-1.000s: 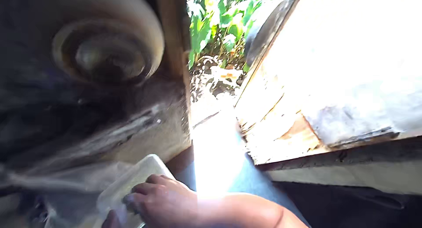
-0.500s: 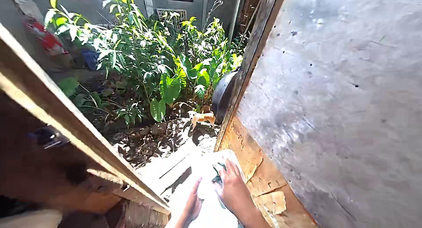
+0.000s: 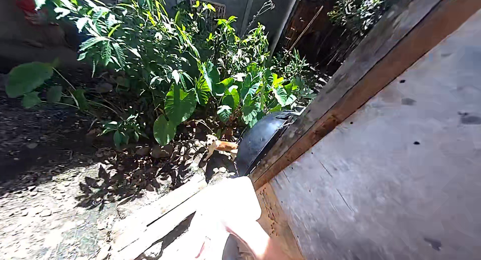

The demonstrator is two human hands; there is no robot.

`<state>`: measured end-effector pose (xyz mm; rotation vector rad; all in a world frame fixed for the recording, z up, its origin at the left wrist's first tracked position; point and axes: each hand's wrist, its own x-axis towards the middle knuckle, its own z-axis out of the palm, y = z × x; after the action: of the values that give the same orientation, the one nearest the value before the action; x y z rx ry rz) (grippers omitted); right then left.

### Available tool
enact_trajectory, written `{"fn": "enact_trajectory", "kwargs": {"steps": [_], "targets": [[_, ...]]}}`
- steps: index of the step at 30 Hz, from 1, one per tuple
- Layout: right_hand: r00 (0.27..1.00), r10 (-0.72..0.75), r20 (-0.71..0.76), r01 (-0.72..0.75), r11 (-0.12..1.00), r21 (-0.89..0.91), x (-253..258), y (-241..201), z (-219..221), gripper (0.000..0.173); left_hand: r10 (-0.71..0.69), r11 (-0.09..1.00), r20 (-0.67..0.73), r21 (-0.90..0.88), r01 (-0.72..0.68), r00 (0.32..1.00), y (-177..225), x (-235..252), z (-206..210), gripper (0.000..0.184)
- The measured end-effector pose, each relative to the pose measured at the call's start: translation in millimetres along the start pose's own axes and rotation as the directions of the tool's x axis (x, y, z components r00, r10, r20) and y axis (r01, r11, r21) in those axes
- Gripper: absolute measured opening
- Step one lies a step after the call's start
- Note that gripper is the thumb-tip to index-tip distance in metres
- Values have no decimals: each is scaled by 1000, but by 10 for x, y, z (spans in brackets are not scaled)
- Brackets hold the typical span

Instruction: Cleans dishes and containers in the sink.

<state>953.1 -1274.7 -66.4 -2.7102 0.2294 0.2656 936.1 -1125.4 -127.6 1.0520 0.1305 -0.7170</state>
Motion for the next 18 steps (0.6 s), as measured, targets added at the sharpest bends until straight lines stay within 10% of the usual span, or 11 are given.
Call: {"fn": "enact_trajectory", "kwargs": {"steps": [1,4,7,10,18], "targets": [[1000,21,-12,-21,1000,-22,158,-15,-44,44,87,996,102,-9,-86,991,1,245,-77,23],[981,72,-179,-93,989,-112,435,-118,-316,40,-245,954,-161,137,268,956,916,573,372,23],[983,150,102,-161,980,120,688,5,-411,74,-26,996,-76,87,32,997,898,981,218,46],[995,-51,86,10,908,418,988,141,-274,69,23,999,-79,28,-20,997,789,1400,-35,49],[935,-64,348,-34,962,270,1777,-144,-173,58,55,994,-74,-88,-61,996,947,1858,-276,39]]}}
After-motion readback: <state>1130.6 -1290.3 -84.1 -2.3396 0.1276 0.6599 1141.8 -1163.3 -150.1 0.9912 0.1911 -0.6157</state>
